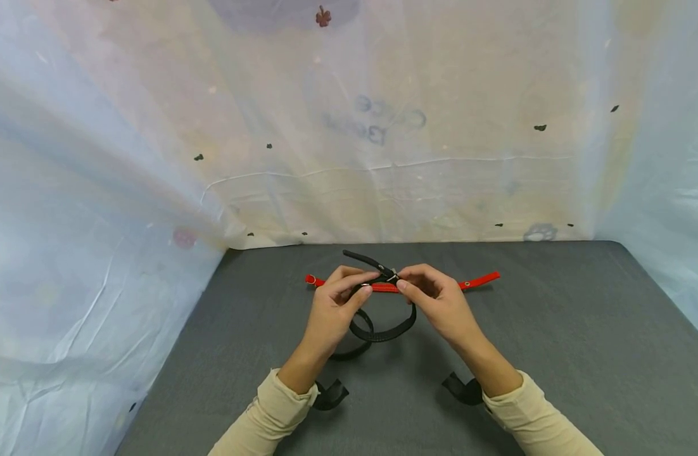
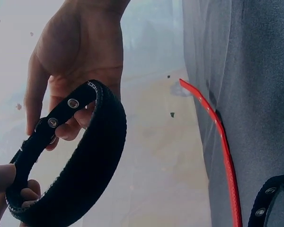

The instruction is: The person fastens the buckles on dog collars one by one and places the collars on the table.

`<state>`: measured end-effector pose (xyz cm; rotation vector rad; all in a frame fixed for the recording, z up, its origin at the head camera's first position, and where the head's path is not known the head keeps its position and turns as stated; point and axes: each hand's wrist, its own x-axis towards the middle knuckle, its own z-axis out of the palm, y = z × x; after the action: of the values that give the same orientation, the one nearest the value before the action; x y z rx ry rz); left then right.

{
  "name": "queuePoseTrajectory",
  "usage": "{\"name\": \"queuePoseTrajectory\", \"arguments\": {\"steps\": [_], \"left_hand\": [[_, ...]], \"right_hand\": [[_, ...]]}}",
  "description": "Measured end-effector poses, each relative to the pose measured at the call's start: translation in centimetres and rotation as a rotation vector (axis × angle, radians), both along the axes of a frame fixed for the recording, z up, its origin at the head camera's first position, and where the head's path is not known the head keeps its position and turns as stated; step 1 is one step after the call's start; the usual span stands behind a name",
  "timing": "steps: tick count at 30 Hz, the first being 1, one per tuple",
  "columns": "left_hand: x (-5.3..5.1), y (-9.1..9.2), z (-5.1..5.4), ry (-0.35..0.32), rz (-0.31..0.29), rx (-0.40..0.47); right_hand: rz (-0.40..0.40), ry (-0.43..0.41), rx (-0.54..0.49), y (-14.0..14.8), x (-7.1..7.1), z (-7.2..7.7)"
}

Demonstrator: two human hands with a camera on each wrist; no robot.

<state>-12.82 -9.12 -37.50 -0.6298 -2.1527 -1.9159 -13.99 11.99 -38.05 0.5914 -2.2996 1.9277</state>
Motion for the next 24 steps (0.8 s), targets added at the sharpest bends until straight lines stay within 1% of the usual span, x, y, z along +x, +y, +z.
{"name": "queuePoseTrajectory", "arguments": {"steps": [5,9,15,21,24], "left_hand": [[-0.08,-0.02,-0.28,0.039,0.032,-0.051],[-0.08,0.00,-0.45,0.043,0.059,-0.081],[0.06,0.08,-0.31,0.053,0.060,-0.078],[0.12,0.08,-0.20,0.056,0.059,-0.081],[0.06,0.04,-0.23,0.040,0.047,-0.042]], "right_hand": [[0.008,-0.002,0.010,0.01,-0.03,-0.03],[0.018,-0.010,0.012,0.01,0.05,-0.04],[0.018,-0.010,0.008,-0.15,0.08,-0.19],[0.013,0.007,-0.031,-0.34,0.23,-0.25],[0.005,0.009,-0.039,-0.54,0.31,-0.28]]}}
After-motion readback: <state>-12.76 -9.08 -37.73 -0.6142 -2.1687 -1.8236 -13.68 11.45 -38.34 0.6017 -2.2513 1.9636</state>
